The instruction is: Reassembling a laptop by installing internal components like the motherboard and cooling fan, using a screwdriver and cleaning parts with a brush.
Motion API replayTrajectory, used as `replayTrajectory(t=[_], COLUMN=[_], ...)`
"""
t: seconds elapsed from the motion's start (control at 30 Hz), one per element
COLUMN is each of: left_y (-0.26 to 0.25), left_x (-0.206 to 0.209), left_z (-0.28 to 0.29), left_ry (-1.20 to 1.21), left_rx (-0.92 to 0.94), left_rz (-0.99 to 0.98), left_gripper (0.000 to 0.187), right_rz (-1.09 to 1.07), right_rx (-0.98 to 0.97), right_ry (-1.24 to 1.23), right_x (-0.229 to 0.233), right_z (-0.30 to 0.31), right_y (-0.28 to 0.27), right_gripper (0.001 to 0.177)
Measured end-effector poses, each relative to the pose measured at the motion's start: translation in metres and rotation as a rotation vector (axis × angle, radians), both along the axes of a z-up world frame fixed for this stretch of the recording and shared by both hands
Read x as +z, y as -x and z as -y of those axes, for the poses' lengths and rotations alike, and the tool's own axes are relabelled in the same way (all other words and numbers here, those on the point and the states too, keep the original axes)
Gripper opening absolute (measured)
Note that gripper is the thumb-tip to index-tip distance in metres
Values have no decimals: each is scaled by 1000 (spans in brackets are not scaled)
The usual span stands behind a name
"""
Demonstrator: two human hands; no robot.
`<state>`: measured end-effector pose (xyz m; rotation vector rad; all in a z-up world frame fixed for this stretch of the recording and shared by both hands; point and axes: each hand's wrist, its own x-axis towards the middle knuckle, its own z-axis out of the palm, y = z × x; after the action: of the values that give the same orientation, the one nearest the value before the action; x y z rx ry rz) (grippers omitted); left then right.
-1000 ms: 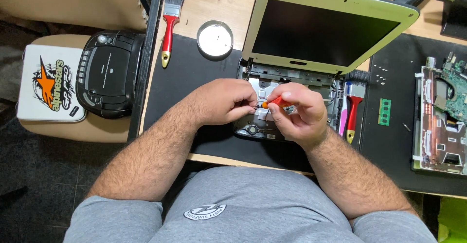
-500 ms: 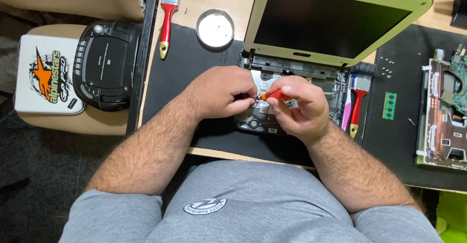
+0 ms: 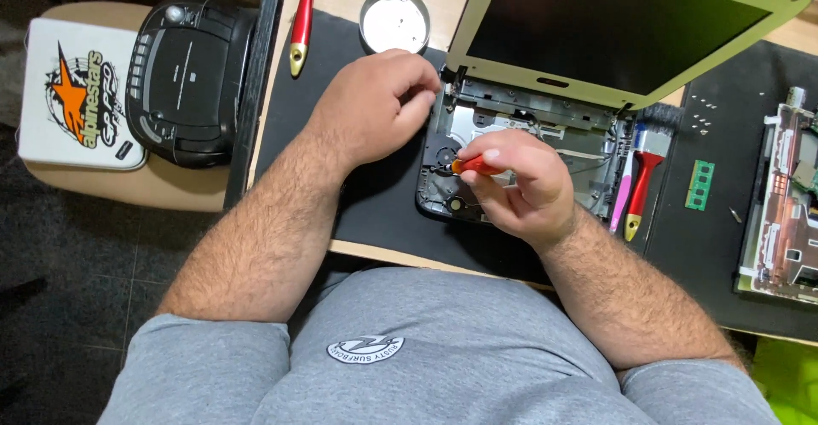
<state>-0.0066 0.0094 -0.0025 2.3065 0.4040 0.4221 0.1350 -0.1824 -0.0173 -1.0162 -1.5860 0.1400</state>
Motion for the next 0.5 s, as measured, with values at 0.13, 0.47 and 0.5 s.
replayTrajectory(t=[0.13,0.47,0.5], left_y=[0,-5,-5], left_x=[2,0,1], left_z=[4,7,7], left_ry=[-26,-58,-65], left_rx=[-54,-161,-165], left_rz=[-69,-204,-218], left_gripper=[8,10,9], right_rz=[63,140,149], right_rx=[15,-35,-41], right_ry=[-3,34,39], right_x=[1,2,3], right_z=[-3,-5,-5], right_y=[2,5,6], right_gripper=[31,26,25])
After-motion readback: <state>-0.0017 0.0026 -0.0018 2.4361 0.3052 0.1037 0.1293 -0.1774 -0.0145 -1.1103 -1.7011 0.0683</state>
